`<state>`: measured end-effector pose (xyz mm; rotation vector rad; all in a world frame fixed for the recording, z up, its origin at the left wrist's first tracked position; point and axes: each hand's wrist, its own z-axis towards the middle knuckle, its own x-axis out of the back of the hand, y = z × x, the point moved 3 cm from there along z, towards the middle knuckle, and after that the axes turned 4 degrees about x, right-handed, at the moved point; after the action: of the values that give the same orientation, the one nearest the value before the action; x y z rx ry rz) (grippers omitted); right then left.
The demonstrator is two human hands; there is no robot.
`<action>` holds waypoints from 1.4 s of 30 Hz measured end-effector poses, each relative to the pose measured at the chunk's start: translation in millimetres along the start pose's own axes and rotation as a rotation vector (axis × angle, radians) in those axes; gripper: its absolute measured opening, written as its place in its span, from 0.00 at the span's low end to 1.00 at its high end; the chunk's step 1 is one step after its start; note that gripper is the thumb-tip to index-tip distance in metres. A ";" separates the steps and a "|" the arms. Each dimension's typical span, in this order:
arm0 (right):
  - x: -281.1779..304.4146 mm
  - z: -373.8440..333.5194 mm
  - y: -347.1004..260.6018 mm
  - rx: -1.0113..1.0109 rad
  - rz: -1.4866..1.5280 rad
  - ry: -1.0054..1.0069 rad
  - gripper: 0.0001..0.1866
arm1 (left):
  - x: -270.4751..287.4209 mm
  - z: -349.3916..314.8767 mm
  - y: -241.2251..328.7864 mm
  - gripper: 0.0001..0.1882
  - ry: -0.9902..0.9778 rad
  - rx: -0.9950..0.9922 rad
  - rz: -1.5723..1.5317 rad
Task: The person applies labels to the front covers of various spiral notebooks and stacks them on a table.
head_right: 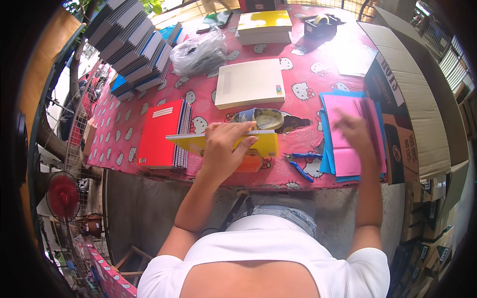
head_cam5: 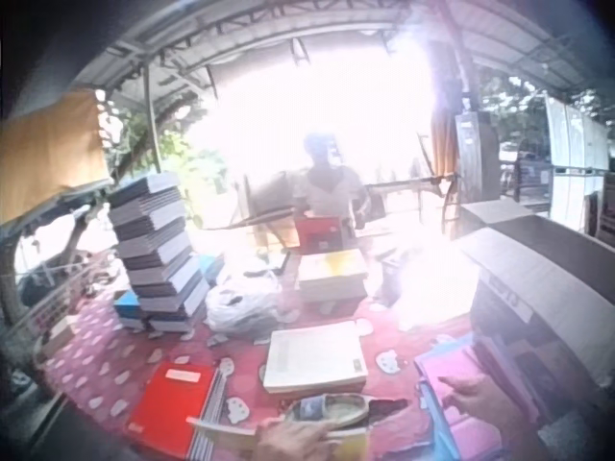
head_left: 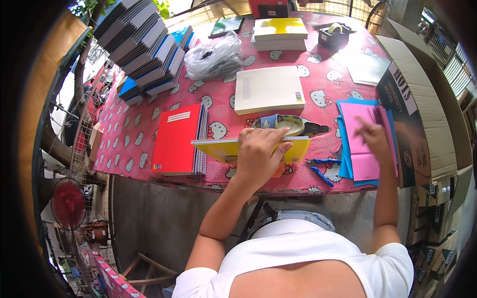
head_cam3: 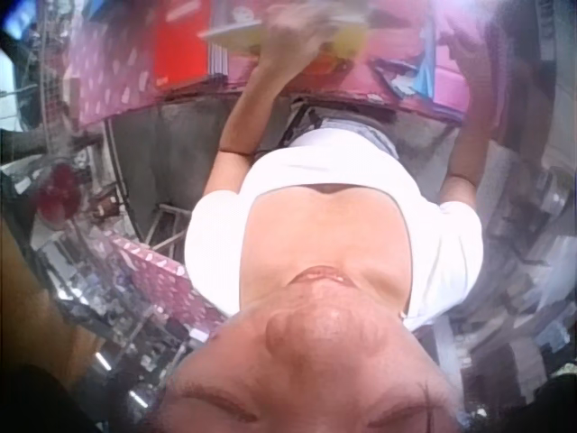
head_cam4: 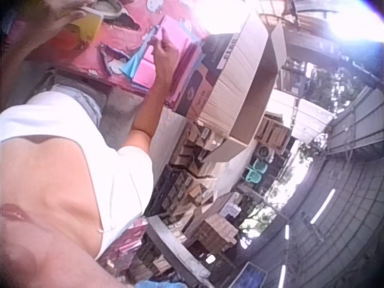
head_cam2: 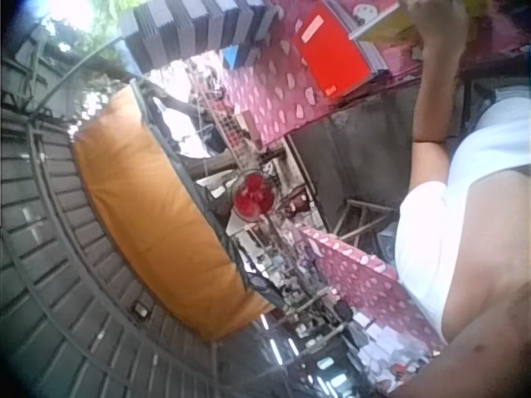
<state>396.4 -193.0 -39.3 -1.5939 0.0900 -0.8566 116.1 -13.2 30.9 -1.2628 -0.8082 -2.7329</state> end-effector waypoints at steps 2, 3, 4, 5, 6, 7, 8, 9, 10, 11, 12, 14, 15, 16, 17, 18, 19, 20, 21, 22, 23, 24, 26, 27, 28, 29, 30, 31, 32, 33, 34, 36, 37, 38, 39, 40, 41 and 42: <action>-49.1 -38.4 -57.8 -0.037 0.428 -0.321 0.37 | 1.4 -1.2 -1.6 0.09 -0.009 -0.010 -0.012; -69.3 -49.7 -77.4 0.016 0.532 -0.432 0.43 | 0.7 -0.8 -0.9 0.09 -0.005 -0.007 -0.020; -89.9 -54.0 -91.7 0.039 0.527 -0.479 0.47 | -2.0 -0.3 0.5 0.09 -0.003 -0.004 -0.032; -107.1 -56.1 -100.1 0.063 0.525 -0.533 0.52 | -3.8 -0.5 1.1 0.08 0.001 -0.008 -0.028; -116.5 -55.3 -100.5 0.063 0.528 -0.554 0.53 | -5.4 1.2 0.5 0.08 0.006 -0.015 -0.021; -124.6 -54.2 -98.7 0.064 0.532 -0.576 0.53 | -6.5 2.3 0.7 0.08 0.011 -0.021 -0.012; -127.6 -54.4 -97.5 0.064 0.535 -0.599 0.54 | -7.3 2.7 1.8 0.07 0.000 -0.020 -0.019; -118.8 -52.5 -101.9 0.043 0.613 -0.526 0.45 | -5.0 0.9 0.2 0.07 -0.010 -0.009 -0.017; -109.1 -47.6 -96.9 0.102 0.566 -0.446 0.40 | -4.1 0.6 0.7 0.07 -0.020 -0.005 -0.019; -98.7 -41.9 -89.9 0.160 0.518 -0.366 0.35 | -2.9 0.2 1.3 0.07 -0.019 -0.004 -0.022; -91.6 -38.7 -89.7 0.217 0.469 -0.287 0.31 | -2.7 -0.6 1.6 0.06 -0.018 0.000 -0.025; -83.2 -37.9 -92.6 0.309 0.293 -0.055 0.16 | -1.3 0.2 2.8 0.06 -0.014 0.029 -0.043; -81.9 -36.9 -104.7 0.403 0.174 0.015 0.15 | -0.1 0.3 4.3 0.06 -0.018 0.057 -0.060; -81.7 -36.7 -113.8 0.496 0.054 0.086 0.14 | 0.0 0.0 4.8 0.07 -0.022 0.084 -0.076; -83.3 -36.6 -115.4 0.495 0.012 0.102 0.13 | -1.1 -1.9 3.7 0.07 -0.009 0.069 -0.086; -83.5 -36.1 -117.7 0.498 -0.031 0.123 0.12 | -1.3 -2.5 2.2 0.07 0.008 0.050 -0.096; -83.7 -35.1 -120.2 0.501 -0.075 0.142 0.12 | -1.3 -2.9 2.0 0.08 0.025 0.030 -0.105; -84.0 -32.9 -123.6 0.503 -0.088 0.156 0.12 | -1.1 -3.1 2.5 0.08 0.035 0.033 -0.111; -84.7 -30.9 -126.4 0.500 -0.101 0.168 0.12 | -0.7 -3.8 4.0 0.08 0.041 0.039 -0.119; -85.5 -28.9 -128.3 0.497 -0.114 0.179 0.12 | -0.4 -4.4 5.0 0.09 0.047 0.045 -0.127; -88.3 -27.0 -128.9 0.492 -0.080 0.140 0.11 | -0.1 -5.1 5.0 0.08 0.047 0.038 -0.125; -90.4 -24.2 -130.0 0.492 -0.048 0.099 0.11 | 1.0 -4.9 4.4 0.08 0.052 0.032 -0.123; -89.8 -18.9 -130.2 0.496 0.004 0.035 0.11 | 1.4 -3.5 5.3 0.08 0.058 0.022 -0.137; -88.9 -16.4 -129.1 0.501 0.028 0.008 0.10 | 2.0 -3.6 6.3 0.09 0.057 0.020 -0.149; -88.4 -13.5 -128.4 0.506 0.052 -0.019 0.10 | 2.3 -3.8 6.9 0.09 0.057 0.019 -0.161; -87.7 -8.8 -127.4 0.490 0.061 -0.016 0.11 | 1.8 -3.7 6.1 0.09 0.065 0.020 -0.153; -86.8 -3.8 -126.3 0.473 0.066 -0.011 0.11 | 0.4 -3.3 4.6 0.09 0.073 0.020 -0.148; -86.2 -1.3 -125.3 0.457 0.072 -0.006 0.12 | -0.6 -3.3 3.8 0.09 0.081 0.020 -0.143; -86.5 -2.6 -126.0 0.463 0.053 -0.033 0.12 | -1.0 -3.7 3.9 0.09 0.082 0.020 -0.144; -87.1 -4.7 -127.6 0.470 0.036 -0.062 0.12 | -1.1 -4.2 3.6 0.09 0.084 0.023 -0.142; -87.0 -6.0 -129.4 0.477 0.018 -0.090 0.12 | -1.2 -4.6 3.3 0.09 0.085 0.025 -0.140; -84.1 -2.8 -130.9 0.402 0.039 -0.193 0.11 | -0.6 -4.4 4.5 0.09 0.095 0.028 -0.137; -83.9 -2.0 -130.4 0.363 0.049 -0.243 0.10 | -0.5 -4.6 5.3 0.09 0.099 0.030 -0.137; -84.2 -2.4 -130.4 0.374 0.045 -0.244 0.10 | -0.8 -5.6 5.4 0.09 0.100 0.040 -0.134; -84.6 -2.6 -131.1 0.386 0.042 -0.242 0.10 | -0.6 -6.0 5.8 0.09 0.101 0.048 -0.130; -85.0 -2.9 -131.9 0.399 0.038 -0.240 0.09 | -0.3 -6.1 6.1 0.10 0.102 0.057 -0.126; -83.7 -5.0 -135.7 0.517 -0.008 -0.179 0.09 | -0.3 -5.6 7.3 0.10 0.112 0.056 -0.123; -83.8 -8.1 -139.2 0.635 -0.053 -0.120 0.09 | -0.6 -5.7 8.2 0.10 0.122 0.059 -0.119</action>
<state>275.1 -123.9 44.3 -1.0470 -0.2868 -0.7310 114.4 -23.0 31.0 -1.0586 -0.9731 -2.8202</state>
